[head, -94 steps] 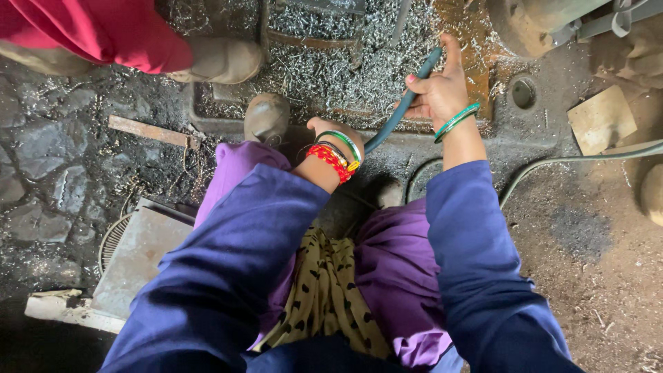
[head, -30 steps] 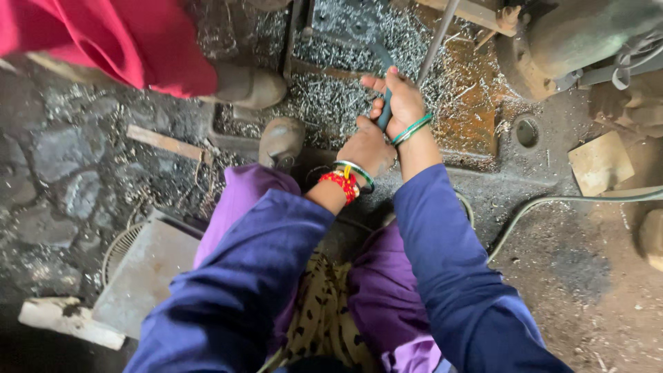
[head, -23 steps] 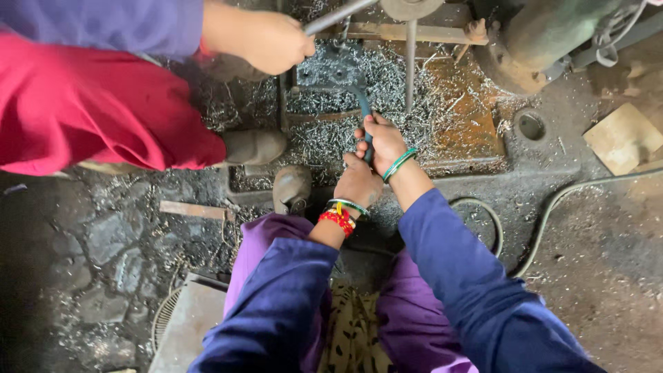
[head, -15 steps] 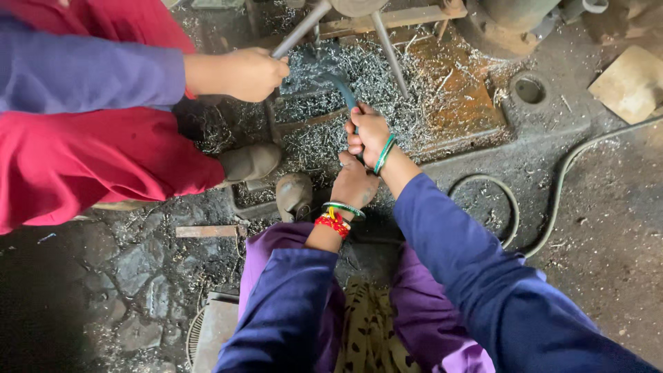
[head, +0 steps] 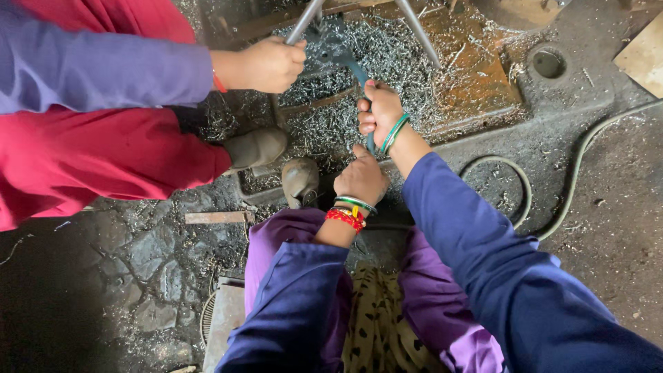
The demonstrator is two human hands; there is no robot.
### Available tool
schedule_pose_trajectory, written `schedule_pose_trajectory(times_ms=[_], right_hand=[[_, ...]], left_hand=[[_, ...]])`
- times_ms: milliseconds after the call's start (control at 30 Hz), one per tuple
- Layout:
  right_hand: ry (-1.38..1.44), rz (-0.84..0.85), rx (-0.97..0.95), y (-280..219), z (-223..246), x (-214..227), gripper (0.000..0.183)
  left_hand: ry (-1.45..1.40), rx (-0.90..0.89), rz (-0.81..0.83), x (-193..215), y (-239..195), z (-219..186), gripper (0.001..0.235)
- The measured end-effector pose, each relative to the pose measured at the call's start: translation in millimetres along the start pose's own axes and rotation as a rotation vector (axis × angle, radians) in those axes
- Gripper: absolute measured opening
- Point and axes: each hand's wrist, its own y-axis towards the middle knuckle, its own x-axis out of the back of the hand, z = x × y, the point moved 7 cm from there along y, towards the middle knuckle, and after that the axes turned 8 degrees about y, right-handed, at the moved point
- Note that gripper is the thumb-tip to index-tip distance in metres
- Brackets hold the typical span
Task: The person uses a drill press to bore holes into metal pieces, holding a coolant hose with one hand and manipulating the drill handle with the other, while metal shavings accumulate on the table.
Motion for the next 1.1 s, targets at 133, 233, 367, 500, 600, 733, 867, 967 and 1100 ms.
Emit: schedule_pose_trajectory(times_ms=[133,233,367,500,600,733,867,967,1100], right_hand=[[0.043,-0.012,0.021,0.3,2.5,-5.4,0.008],[0.058,0.043,0.059,2.2,4.8,-11.4,0.012],[0.116,0.042,0.067,9.4,6.3,-6.5,0.01],[0.156,0.024,0.052,13.6,9.1,0.3,0.009],[0.139,-0.002,0.064,10.8,12.6,4.0,0.011],[0.134,0.05,0.068,7.2,17.6,2.6,0.018],[0.134,0.054,0.084,6.5,19.2,3.7,0.023],[0.123,0.043,0.09,4.9,20.9,4.1,0.026],[0.11,0.037,0.092,2.1,22.6,2.9,0.026]], left_hand=[[0.073,-0.008,-0.081,9.5,4.1,-0.3,0.058],[0.101,-0.007,-0.138,10.8,7.4,-0.9,0.044],[0.08,-0.008,-0.104,13.8,9.8,-3.5,0.047],[0.022,0.013,-0.055,17.8,8.9,-9.4,0.04],[0.014,0.018,-0.043,18.0,6.8,-14.6,0.04],[-0.013,0.013,-0.035,18.8,6.0,-18.6,0.042],[-0.019,0.03,-0.013,18.4,8.2,-18.7,0.043],[-0.012,0.023,-0.029,18.1,8.5,-20.0,0.043],[0.004,0.018,-0.023,18.0,7.2,-20.9,0.044]])
